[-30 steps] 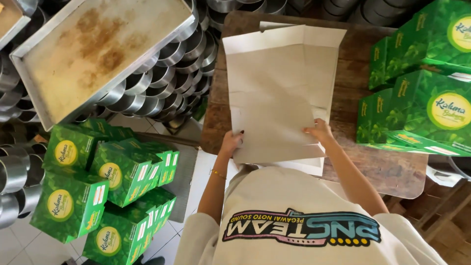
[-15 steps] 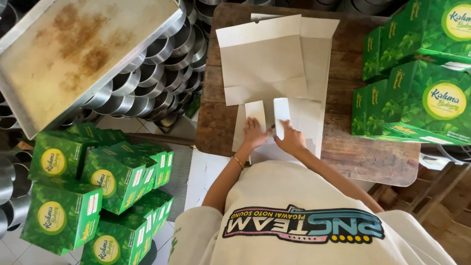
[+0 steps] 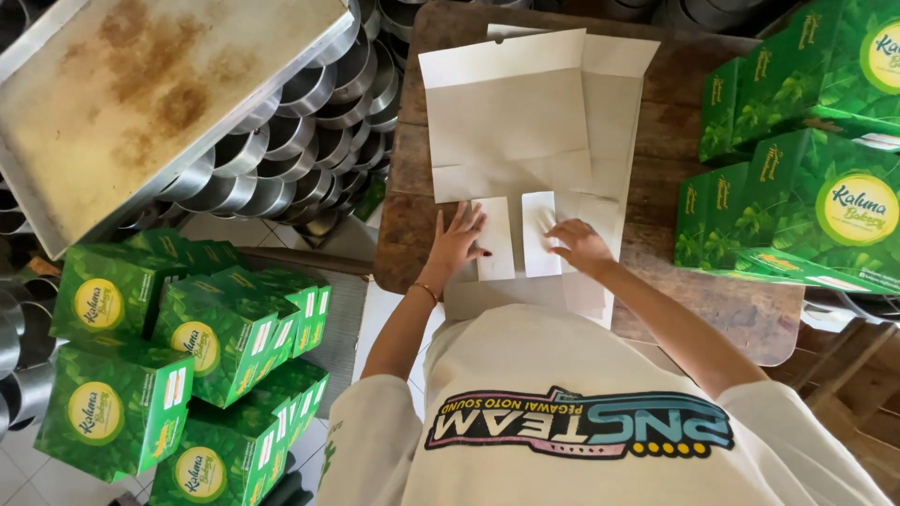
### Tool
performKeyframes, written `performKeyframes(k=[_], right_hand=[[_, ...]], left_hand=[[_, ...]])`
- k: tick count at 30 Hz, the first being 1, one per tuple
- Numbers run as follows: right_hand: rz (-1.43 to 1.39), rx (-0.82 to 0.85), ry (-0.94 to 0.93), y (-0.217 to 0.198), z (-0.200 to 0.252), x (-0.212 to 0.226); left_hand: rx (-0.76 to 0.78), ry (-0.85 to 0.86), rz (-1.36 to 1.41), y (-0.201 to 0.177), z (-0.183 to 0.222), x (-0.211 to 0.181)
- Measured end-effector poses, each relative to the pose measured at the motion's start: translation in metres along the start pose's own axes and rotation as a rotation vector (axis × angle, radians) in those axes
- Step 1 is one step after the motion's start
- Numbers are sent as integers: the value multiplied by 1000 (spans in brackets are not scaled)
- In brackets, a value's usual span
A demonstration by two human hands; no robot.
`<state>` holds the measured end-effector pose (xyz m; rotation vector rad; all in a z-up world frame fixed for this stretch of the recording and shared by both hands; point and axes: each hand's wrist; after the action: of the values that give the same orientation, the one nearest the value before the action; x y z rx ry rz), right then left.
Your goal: The person folds flat printed cardboard boxes into open bakery boxes at a wooden table. They take each flat box, fold in the side flaps and end walls, press the corners to lock the shape, and set the finished open box on the table beside stacks of folded green printed boxes.
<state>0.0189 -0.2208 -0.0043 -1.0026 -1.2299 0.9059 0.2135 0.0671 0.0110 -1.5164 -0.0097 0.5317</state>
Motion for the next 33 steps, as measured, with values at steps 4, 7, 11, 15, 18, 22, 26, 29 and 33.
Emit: performKeyframes(k=[4, 7, 11, 15, 18, 22, 26, 29, 33], right_hand=[[-59, -2, -7, -35, -11, 11], [85, 140, 22, -52, -19, 18], [400, 292, 33, -66, -27, 26], [515, 350, 69, -70, -33, 31], [501, 377, 70, -54, -35, 20], [431, 445, 40, -70, -42, 24], [432, 614, 66, -94, -38, 45], [426, 599, 98, -93, -44, 47], [490, 614, 121, -91, -43, 57]], left_hand=[[70, 12, -68, -20, -2, -3], [147, -6, -70, -26, -3, -9], [78, -67, -152, -11, -4, -11], [11, -88, -172, -15, -2, -13], [26, -91, -116, -14, -3, -13], [31, -55, -164, -9, -5, -6], [97, -20, -131, -14, -3, -11], [136, -61, -154, -23, -12, -17], [198, -134, -214, -15, -11, -28]])
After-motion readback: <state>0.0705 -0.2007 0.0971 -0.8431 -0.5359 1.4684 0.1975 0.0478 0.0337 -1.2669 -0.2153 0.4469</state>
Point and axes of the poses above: each hand's wrist, its own z-axis away from the middle knuckle, its own y-axis out of the palm, x = y × z, and after that the axes turned 10 degrees about y, right-handed
